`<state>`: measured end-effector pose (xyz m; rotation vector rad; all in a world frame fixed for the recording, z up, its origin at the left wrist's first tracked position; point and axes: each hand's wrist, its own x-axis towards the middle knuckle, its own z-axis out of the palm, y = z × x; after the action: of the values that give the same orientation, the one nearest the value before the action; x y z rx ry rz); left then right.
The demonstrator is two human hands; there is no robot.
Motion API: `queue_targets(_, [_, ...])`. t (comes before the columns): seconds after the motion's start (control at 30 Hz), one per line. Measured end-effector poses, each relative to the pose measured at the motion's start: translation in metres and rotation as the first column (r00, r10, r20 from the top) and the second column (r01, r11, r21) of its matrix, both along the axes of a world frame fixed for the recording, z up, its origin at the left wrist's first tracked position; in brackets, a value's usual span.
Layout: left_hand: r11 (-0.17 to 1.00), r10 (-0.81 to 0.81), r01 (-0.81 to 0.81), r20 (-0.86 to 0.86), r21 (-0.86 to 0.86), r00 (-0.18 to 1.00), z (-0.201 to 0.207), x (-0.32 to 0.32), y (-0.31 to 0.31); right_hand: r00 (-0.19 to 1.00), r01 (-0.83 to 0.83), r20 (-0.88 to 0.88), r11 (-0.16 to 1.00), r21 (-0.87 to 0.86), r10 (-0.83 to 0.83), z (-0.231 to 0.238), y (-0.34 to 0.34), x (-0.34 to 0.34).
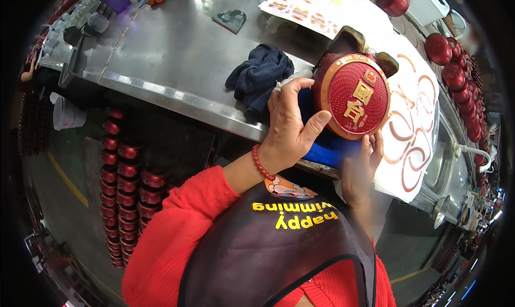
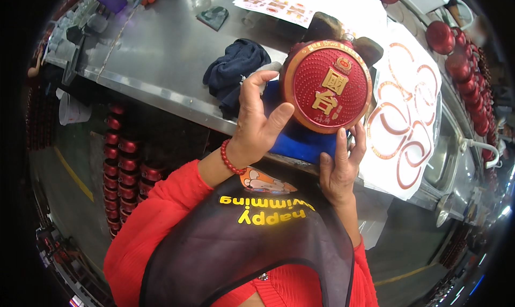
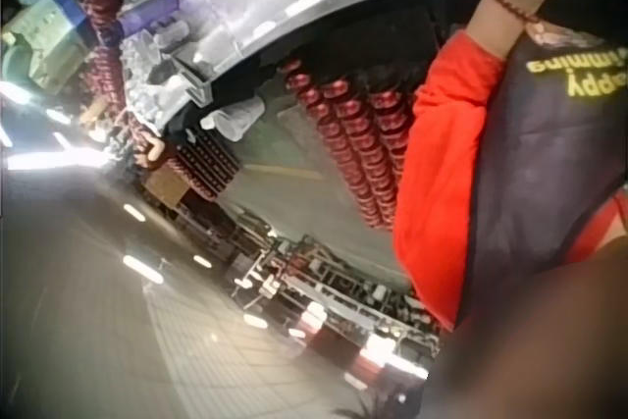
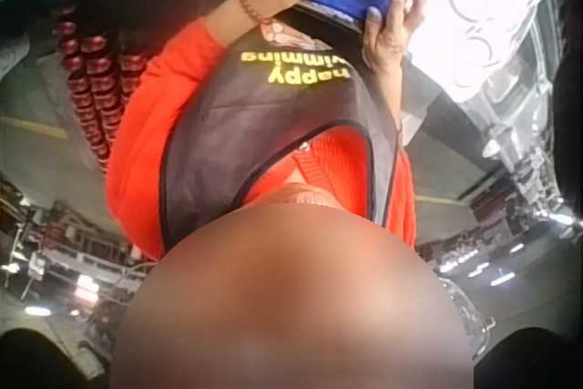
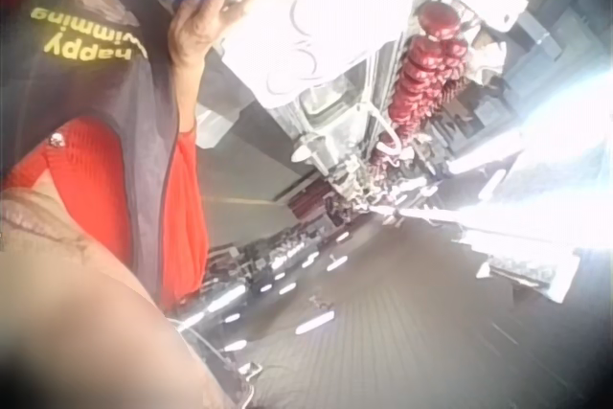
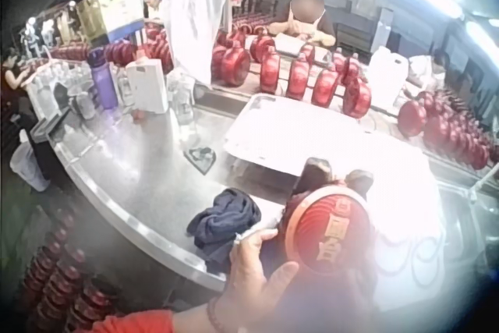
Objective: The person repeatedly wipes a red round container with a cloth and applies gold decorative stickers to its surface. They handle multiple identical containers, placing finished ones aside and picking up new ones to repeat the process.
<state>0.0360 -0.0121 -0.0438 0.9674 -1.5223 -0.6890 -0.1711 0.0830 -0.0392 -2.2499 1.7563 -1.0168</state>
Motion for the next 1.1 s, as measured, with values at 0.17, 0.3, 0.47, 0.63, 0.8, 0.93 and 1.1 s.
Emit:
queue_targets(0.17, [0.989,-0.047,0.066,-0.145,0.129,0.988,-0.002,0.003,-0.003,1.0,-0.009,-0.013,1.0,-0.008,0.009,0.002,0.0,0.001])
queue_targets(0.3, [0.988,-0.046,0.059,-0.095,0.143,0.994,-0.001,0.004,-0.009,0.999,0.003,-0.038,1.0,-0.003,-0.004,0.003,-0.001,0.001])
queue_targets(0.47, [0.992,-0.033,0.039,-0.052,0.117,0.998,0.0,0.002,-0.01,0.999,-0.008,-0.032,1.0,-0.001,0.008,0.002,0.001,0.0])
queue_targets(0.63, [0.993,-0.03,0.034,-0.031,0.112,0.999,0.0,0.003,-0.01,1.0,-0.005,-0.011,1.0,0.022,0.005,0.001,0.001,0.0])
queue_targets(0.8, [0.988,-0.065,0.076,-0.08,0.137,0.995,0.008,0.007,-0.006,0.999,-0.004,-0.048,1.0,0.0,0.004,0.003,-0.001,0.0])
queue_targets(0.93, [0.996,0.012,0.017,0.331,-0.083,0.944,0.013,0.003,0.014,1.0,0.005,-0.018,1.0,0.008,-0.005,0.003,0.001,0.001])
queue_targets(1.1, [1.0,-0.013,0.008,0.395,0.014,0.919,0.01,-0.003,0.015,0.999,0.007,0.045,1.0,-0.013,-0.006,-0.003,0.001,0.001])
